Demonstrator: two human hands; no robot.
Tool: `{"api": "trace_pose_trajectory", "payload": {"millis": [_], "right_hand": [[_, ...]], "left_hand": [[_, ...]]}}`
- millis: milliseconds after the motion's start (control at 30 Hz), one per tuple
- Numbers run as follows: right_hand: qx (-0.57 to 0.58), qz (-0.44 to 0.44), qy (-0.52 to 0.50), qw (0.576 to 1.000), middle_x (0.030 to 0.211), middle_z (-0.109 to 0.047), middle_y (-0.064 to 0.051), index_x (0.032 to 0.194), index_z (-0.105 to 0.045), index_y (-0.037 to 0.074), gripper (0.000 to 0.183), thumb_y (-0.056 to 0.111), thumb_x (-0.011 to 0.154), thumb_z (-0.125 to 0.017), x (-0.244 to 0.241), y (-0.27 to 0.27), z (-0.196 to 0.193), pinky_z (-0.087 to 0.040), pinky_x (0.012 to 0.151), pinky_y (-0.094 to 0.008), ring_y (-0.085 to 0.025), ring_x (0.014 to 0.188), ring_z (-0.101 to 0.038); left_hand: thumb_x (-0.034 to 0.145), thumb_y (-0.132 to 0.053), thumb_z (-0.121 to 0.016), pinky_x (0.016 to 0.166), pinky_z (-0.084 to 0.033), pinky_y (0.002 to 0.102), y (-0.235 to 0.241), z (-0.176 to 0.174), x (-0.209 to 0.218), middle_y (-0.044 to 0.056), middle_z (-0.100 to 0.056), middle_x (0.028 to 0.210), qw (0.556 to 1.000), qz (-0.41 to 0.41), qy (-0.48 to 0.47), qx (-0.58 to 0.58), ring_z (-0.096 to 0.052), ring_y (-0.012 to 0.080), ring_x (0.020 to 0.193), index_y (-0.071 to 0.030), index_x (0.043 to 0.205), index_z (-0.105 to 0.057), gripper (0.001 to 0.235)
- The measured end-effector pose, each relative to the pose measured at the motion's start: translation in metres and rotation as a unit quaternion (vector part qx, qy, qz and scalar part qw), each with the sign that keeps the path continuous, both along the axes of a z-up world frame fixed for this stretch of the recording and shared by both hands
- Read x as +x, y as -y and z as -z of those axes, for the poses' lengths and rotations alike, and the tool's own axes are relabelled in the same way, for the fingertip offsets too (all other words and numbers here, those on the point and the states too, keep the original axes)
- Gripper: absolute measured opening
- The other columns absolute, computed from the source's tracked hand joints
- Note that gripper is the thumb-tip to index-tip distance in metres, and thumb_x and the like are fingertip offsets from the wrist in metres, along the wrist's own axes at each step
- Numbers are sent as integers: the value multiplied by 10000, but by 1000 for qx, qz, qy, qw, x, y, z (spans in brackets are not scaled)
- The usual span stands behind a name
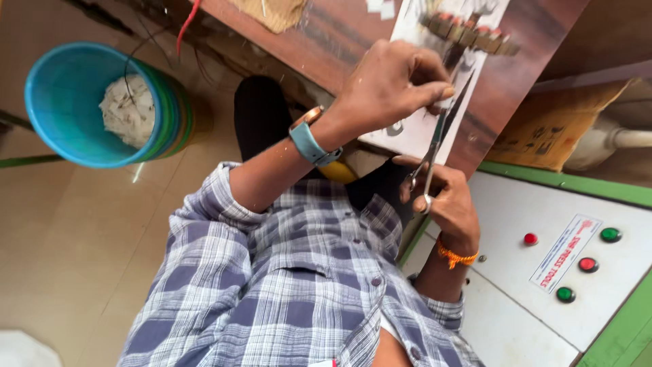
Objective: The person sits on the floor and works on a small electrical component, likely a motor stator, using scissors and a screwdriver to adjust and trim parts. The person repeatedly handles the component, cuts small pieces, and uses tools to manipulate internal elements.
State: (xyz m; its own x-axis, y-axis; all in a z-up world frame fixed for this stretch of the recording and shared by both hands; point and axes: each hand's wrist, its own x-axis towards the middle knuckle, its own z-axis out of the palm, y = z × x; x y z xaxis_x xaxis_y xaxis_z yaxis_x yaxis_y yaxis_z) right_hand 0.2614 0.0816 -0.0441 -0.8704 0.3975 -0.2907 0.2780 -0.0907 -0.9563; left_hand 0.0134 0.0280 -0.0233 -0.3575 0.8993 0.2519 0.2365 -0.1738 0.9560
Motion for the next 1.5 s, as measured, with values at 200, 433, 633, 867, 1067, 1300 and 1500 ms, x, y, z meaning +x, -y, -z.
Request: {"api": "trace_pose_trajectory", "payload": {"millis": [200,433,633,867,1067,1300,1500], "right_hand": [[23,-10,36,999,754,-677,-18,1305,-677,-60,1041,682,598,-855,-11,0,-2,-461,587,-221,-82,677,-616],[24,2,40,999,720,-656,-11,1289,-688,-70,1006,650,607,-860,-12,0,1,-444,570,-221,-82,658,-604],[27,-7,24,999,705,-655,-7,1283,-677,-72,999,650,617,-859,-15,0,0,-461,569,-223,-84,654,-613],[11,23,20,999,693,-620,15,1247,-704,-81,893,567,659,-884,-11,3,7,-425,583,-212,-63,640,-574],[-39,90,37,994,643,-612,-20,1148,-719,-107,751,475,715,-912,-2,11,22,-421,528,-219,-82,565,-557],[9,141,-85,986,861,-734,-91,1357,-644,-106,816,539,878,-791,25,-12,7,-442,615,-165,-86,712,-633],[149,190,151,958,965,-758,-135,1427,-524,64,588,174,889,-734,30,-71,-35,-592,691,-253,-150,816,-753]], "left_hand": [[918,-158,-738,633,-650,229,2,-8,0,39,-795,749,1000,-7,4,-19,-794,74,681,-42,891,-790,131],[915,-153,-727,610,-639,231,3,-6,-2,36,-787,720,999,-23,-28,-37,-779,76,647,-58,863,-799,131],[895,-171,-735,593,-620,245,3,-10,-2,20,-784,689,997,-34,-48,-47,-770,74,617,-76,832,-809,136],[894,-183,-736,590,-619,244,0,-5,-6,19,-789,698,997,-32,-63,-45,-776,76,622,-76,840,-811,141],[920,-170,-737,630,-652,248,-1,6,-5,38,-792,734,999,-13,-24,-25,-800,90,670,-53,879,-796,137],[967,-165,-734,825,-667,281,3,15,-8,81,-810,985,991,-1,116,59,-799,131,910,-25,1121,-763,209],[932,-143,-769,904,-646,295,41,35,-3,87,-761,1131,965,-18,254,55,-764,159,1044,-24,1226,-676,330]]}}
